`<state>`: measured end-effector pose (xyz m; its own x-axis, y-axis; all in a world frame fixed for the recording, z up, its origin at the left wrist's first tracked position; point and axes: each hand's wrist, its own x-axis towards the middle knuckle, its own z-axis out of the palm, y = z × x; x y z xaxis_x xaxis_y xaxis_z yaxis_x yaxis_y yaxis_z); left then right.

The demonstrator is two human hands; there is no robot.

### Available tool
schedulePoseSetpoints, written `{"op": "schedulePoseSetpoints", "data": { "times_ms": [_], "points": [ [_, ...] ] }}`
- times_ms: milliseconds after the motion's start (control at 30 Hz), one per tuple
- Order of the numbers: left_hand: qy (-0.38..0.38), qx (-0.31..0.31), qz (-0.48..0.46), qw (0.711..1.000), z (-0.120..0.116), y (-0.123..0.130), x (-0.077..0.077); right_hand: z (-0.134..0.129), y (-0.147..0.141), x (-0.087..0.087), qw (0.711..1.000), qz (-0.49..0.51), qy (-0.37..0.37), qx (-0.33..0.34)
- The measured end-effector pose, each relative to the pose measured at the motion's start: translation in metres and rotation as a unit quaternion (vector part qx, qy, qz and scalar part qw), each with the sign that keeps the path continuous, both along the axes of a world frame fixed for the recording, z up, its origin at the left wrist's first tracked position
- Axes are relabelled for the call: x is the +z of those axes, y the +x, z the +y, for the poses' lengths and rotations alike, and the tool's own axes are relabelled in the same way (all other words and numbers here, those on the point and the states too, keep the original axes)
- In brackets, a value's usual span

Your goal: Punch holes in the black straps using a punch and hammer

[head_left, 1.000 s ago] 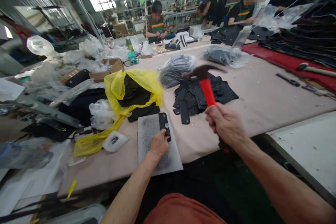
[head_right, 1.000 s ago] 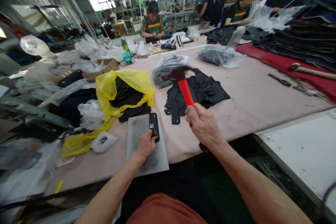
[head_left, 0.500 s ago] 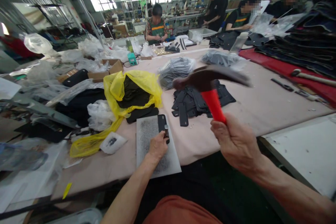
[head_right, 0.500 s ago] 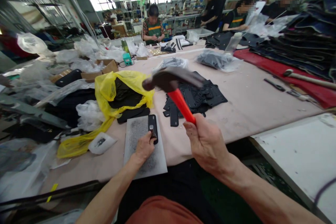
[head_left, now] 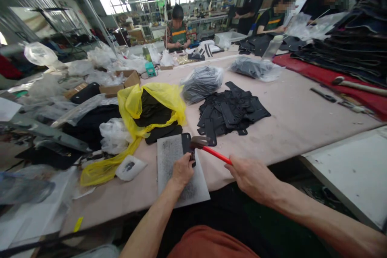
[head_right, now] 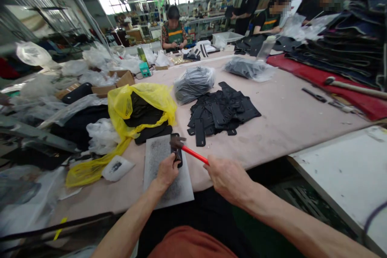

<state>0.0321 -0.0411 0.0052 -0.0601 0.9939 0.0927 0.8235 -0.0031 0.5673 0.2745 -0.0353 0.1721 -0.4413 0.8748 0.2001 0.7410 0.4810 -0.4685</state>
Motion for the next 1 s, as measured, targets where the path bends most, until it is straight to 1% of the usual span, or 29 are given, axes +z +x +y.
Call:
{"op": "schedulePoseSetpoints", "data": {
  "times_ms": [33, 67, 100, 167, 233, 300, 367, 400, 433, 467, 533, 600, 633, 700, 767, 833, 900, 967, 1000],
  "points": [
    [0.002, 0.001, 0.0, 1.0, 0.0, 0.0, -0.001, 0.002, 0.004, -0.007, 0.998, -0.049, -0.037, 0.012],
    [0.004, 0.003, 0.0, 1.0, 0.0, -0.001, -0.003, 0.004, 0.008, -0.015, 0.995, -0.071, -0.068, 0.002],
    [0.008, 0.007, -0.001, 1.0, 0.0, -0.001, -0.004, 0.008, 0.012, -0.023, 0.993, -0.069, -0.094, -0.018],
    [0.016, 0.01, -0.007, 1.0, 0.0, -0.002, -0.006, 0.017, 0.018, -0.044, 0.988, -0.021, -0.144, -0.056],
    [0.021, 0.008, -0.016, 1.0, 0.001, -0.002, -0.006, 0.025, 0.021, -0.074, 0.974, 0.04, -0.209, -0.082],
    [0.022, 0.004, -0.025, 0.999, 0.001, -0.003, -0.005, 0.032, 0.019, -0.109, 0.954, 0.067, -0.272, -0.103],
    [0.022, 0.0, -0.032, 0.999, 0.001, -0.003, -0.004, 0.035, 0.015, -0.14, 0.951, 0.034, -0.283, -0.12],
    [0.022, 0.0, -0.034, 0.999, 0.001, -0.003, -0.004, 0.035, 0.012, -0.15, 0.954, 0.006, -0.269, -0.129],
    [0.023, 0.0, -0.036, 0.999, 0.001, -0.003, -0.003, 0.035, 0.008, -0.157, 0.961, -0.02, -0.241, -0.134],
    [0.023, 0.001, -0.039, 0.999, 0.001, -0.003, -0.003, 0.035, 0.003, -0.161, 0.969, -0.042, -0.204, -0.133],
    [0.024, 0.002, -0.042, 0.999, 0.001, -0.003, -0.003, 0.035, -0.011, -0.158, 0.985, -0.053, -0.121, -0.112],
    [0.027, 0.003, -0.044, 0.999, 0.0, -0.003, -0.004, 0.036, -0.031, -0.15, 0.996, -0.032, -0.053, -0.062],
    [0.03, 0.005, -0.045, 0.998, 0.0, -0.003, -0.005, 0.036, -0.042, -0.148, 0.999, -0.015, -0.035, -0.033],
    [0.036, 0.01, -0.052, 0.998, 0.0, -0.004, -0.008, 0.036, -0.064, -0.15, 0.999, 0.023, -0.038, 0.013],
    [0.038, 0.013, -0.066, 0.997, -0.001, -0.004, -0.01, 0.034, -0.082, -0.158, 0.997, 0.047, -0.057, 0.028],
    [0.035, 0.02, -0.088, 0.995, -0.001, -0.004, -0.012, 0.031, -0.093, -0.169, 0.996, 0.063, -0.069, 0.015],
    [0.03, 0.034, -0.119, 0.992, 0.0, -0.004, -0.011, 0.029, -0.096, -0.177, 0.994, 0.076, -0.074, -0.003],
    [0.023, 0.071, -0.16, 0.984, 0.003, -0.006, -0.008, 0.029, -0.096, -0.18, 0.994, 0.084, -0.076, -0.009],
    [0.023, 0.099, -0.183, 0.978, 0.005, -0.008, -0.007, 0.03, -0.095, -0.18, 0.993, 0.086, -0.078, -0.008]
  ]
}}
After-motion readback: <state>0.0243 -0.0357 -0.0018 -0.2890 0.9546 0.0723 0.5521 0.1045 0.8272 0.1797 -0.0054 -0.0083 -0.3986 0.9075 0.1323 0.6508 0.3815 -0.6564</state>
